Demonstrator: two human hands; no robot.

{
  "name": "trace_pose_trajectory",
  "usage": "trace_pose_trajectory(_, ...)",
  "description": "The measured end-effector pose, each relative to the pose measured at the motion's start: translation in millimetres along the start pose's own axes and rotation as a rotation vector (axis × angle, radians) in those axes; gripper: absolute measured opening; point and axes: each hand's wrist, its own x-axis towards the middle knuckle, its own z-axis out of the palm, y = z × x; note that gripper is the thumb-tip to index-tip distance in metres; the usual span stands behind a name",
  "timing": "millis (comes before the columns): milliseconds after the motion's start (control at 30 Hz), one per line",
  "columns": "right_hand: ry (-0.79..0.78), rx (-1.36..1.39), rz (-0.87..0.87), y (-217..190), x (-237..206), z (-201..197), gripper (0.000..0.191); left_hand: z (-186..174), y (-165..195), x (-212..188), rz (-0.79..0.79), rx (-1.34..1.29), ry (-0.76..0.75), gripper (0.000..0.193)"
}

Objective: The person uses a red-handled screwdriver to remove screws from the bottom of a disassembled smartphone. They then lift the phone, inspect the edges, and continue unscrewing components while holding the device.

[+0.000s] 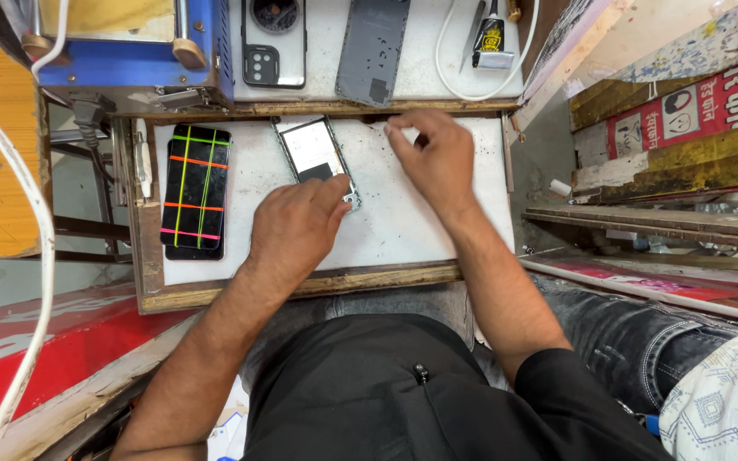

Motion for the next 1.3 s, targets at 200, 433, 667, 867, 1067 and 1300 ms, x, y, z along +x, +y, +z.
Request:
trace_pose_trajectory(200, 0.051, -0.242, -0.342, 0.2, 66.6, -4.8, 0.014, 7.5, 0.9, -0.7, 0.000, 0.060, 0.018, 0.020)
trace_pose_trajectory(433, -0.035, -0.436, -0.297, -9.6, 87.7, 1.3, 0.016, 11.1, 2.4, 0.2, 0.049, -0.023, 0.003, 0.026)
trace_pose_trajectory(667, -0.172, -0.104, -0.319, -2.6, 36.9, -14.9, 0.016, 10.2, 4.8, 7.7, 0.030, -0.062, -0.084, 0.027)
trace_pose_trajectory(867, -0.492, 0.184, -0.143, 1.6, -26.6, 0.7, 0.021, 6.3, 10.8, 9.9, -0.114, 0.026, -0.127, 0.025)
trace_pose_trajectory(1067, -0.488, 0.130, -0.234, 9.3, -35.5, 9.1, 0.022, -1.6, -2.1, 8.4, -0.089, 0.041, -0.202, 0.025)
trace_pose_trajectory(1300, -0.487, 0.015, -0.154, 2.6, -36.1, 11.9, 0.023, -1.8, 0.4, 4.6, 0.118, -0.082, -0.051, 0.039)
